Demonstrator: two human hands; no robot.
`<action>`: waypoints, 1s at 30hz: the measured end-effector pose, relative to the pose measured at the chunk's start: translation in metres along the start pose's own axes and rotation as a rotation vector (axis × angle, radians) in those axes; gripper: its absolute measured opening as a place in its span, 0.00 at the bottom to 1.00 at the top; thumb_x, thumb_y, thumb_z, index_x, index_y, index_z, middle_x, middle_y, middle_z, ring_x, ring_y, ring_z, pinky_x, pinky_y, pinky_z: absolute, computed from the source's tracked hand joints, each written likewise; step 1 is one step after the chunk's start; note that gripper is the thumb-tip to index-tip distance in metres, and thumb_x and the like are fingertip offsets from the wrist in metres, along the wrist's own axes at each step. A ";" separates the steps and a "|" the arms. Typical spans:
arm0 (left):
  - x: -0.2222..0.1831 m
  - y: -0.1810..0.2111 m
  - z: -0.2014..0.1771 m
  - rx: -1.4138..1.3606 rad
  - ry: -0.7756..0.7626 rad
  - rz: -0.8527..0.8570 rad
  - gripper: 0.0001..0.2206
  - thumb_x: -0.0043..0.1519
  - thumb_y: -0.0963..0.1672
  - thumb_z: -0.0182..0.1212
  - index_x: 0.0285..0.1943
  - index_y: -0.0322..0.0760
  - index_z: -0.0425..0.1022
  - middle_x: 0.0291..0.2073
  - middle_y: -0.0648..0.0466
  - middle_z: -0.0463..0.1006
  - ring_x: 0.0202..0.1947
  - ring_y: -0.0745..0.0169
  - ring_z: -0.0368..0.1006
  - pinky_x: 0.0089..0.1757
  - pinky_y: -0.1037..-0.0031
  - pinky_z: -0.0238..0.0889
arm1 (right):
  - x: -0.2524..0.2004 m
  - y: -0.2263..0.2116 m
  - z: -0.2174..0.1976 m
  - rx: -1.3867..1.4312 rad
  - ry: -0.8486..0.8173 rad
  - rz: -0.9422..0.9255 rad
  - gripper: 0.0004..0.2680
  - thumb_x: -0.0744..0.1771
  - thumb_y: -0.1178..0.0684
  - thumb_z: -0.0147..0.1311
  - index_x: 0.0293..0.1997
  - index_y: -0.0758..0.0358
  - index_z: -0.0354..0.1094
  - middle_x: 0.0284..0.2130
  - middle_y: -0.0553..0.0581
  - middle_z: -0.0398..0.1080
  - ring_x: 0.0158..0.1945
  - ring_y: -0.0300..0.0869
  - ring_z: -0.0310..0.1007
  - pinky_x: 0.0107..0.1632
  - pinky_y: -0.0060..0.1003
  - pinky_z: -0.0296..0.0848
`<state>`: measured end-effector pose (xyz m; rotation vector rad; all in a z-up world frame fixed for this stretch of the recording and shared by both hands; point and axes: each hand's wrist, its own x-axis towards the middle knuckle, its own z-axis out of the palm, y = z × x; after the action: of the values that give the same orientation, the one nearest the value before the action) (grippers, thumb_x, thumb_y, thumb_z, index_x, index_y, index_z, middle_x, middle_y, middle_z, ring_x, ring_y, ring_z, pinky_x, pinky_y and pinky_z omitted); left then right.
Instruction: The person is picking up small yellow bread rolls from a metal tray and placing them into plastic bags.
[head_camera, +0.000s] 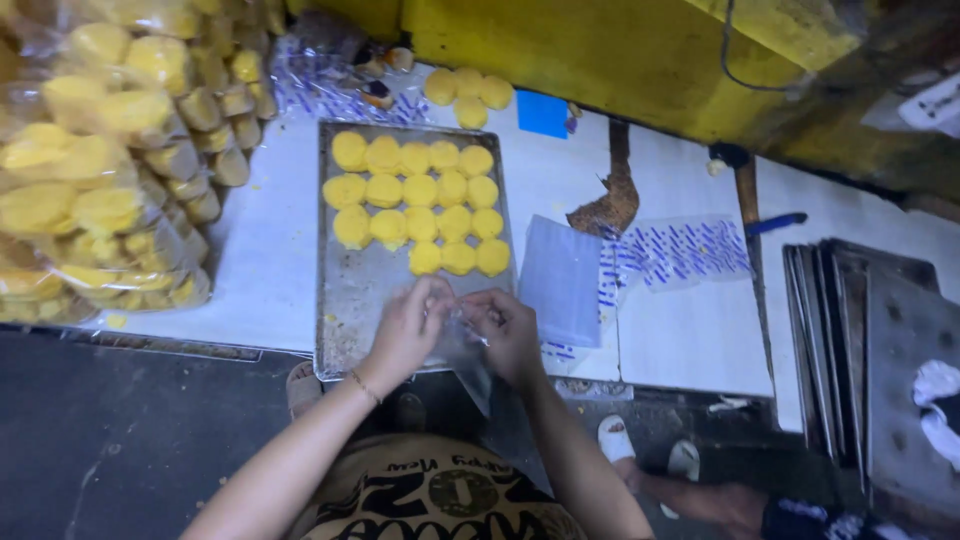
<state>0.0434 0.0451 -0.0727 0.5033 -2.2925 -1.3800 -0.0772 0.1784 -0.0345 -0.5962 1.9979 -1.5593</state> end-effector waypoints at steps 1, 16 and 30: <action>-0.013 0.029 -0.011 0.008 0.018 -0.003 0.06 0.68 0.44 0.50 0.48 0.51 0.73 0.30 0.50 0.82 0.38 0.39 0.79 0.43 0.52 0.69 | 0.009 0.004 0.004 0.002 -0.018 -0.010 0.05 0.66 0.58 0.65 0.42 0.66 0.78 0.24 0.62 0.76 0.27 0.41 0.78 0.29 0.36 0.84; -0.071 -0.051 -0.140 0.251 -0.072 -0.449 0.14 0.58 0.41 0.58 0.43 0.55 0.88 0.40 0.57 0.88 0.44 0.47 0.82 0.46 0.63 0.75 | 0.098 0.019 0.083 -1.113 -0.163 -0.227 0.30 0.60 0.30 0.63 0.60 0.57 0.60 0.53 0.64 0.67 0.60 0.63 0.63 0.57 0.64 0.62; -0.013 -0.015 -0.216 -0.067 -0.328 -0.408 0.16 0.55 0.36 0.57 0.41 0.43 0.90 0.28 0.49 0.86 0.26 0.61 0.71 0.36 0.67 0.70 | 0.031 0.103 0.094 -0.466 0.118 -0.334 0.13 0.63 0.52 0.65 0.50 0.64 0.74 0.55 0.69 0.69 0.64 0.67 0.63 0.66 0.59 0.63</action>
<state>0.1682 -0.1148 0.0032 0.8105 -2.4801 -1.8442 -0.0417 0.1134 -0.1567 -1.0874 2.4734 -1.3258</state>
